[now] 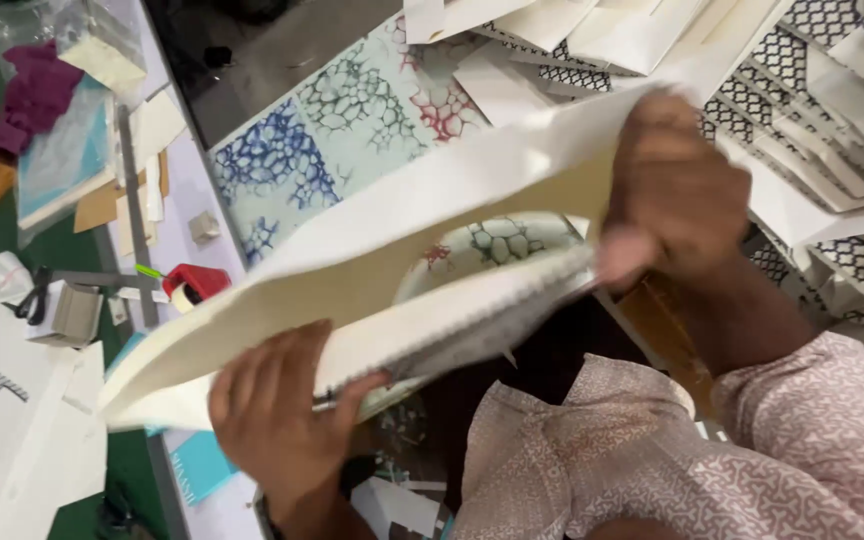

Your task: Folding and shaping paper bags at a workstation.

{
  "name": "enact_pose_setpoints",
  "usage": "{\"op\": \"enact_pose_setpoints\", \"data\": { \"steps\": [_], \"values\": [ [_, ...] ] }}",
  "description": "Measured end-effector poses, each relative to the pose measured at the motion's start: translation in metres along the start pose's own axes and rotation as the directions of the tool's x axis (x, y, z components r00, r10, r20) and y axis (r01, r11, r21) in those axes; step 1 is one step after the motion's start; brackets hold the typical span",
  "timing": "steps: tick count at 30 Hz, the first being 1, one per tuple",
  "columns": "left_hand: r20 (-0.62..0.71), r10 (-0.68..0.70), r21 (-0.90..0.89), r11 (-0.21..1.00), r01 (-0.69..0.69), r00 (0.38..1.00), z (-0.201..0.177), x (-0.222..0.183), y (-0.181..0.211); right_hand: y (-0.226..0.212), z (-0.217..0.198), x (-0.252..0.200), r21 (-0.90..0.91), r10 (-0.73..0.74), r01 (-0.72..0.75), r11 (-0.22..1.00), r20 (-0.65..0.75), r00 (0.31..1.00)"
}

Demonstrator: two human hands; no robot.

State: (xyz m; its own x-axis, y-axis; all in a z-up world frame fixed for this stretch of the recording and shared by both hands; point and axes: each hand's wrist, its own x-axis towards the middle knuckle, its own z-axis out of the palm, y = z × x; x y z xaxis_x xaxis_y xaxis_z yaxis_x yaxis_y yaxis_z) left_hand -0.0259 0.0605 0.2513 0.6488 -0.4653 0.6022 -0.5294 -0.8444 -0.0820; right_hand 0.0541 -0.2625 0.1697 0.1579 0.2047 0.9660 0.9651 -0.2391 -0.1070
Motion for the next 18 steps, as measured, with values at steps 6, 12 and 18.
{"op": "enact_pose_setpoints", "data": {
  "steps": [6, 12, 18],
  "values": [
    [0.745, -0.245, 0.216, 0.969, 0.124, 0.620, 0.008, -0.007, 0.048, -0.038, 0.063, 0.025, -0.135, 0.412, -0.389, 0.911, 0.309, 0.858],
    [-0.025, 0.109, -0.264, 0.958, -0.112, 0.994, 0.008, -0.039, 0.004, -0.029, 0.035, -0.013, -0.048, 0.274, -0.277, 0.960, 0.384, 0.882],
    [0.029, 0.360, -0.437, 0.844, -0.312, 0.933, 0.006, -0.046, 0.024, -0.056, 0.062, -0.001, 0.317, 0.099, -0.162, 0.935, 0.204, 0.974]
  ]
}}
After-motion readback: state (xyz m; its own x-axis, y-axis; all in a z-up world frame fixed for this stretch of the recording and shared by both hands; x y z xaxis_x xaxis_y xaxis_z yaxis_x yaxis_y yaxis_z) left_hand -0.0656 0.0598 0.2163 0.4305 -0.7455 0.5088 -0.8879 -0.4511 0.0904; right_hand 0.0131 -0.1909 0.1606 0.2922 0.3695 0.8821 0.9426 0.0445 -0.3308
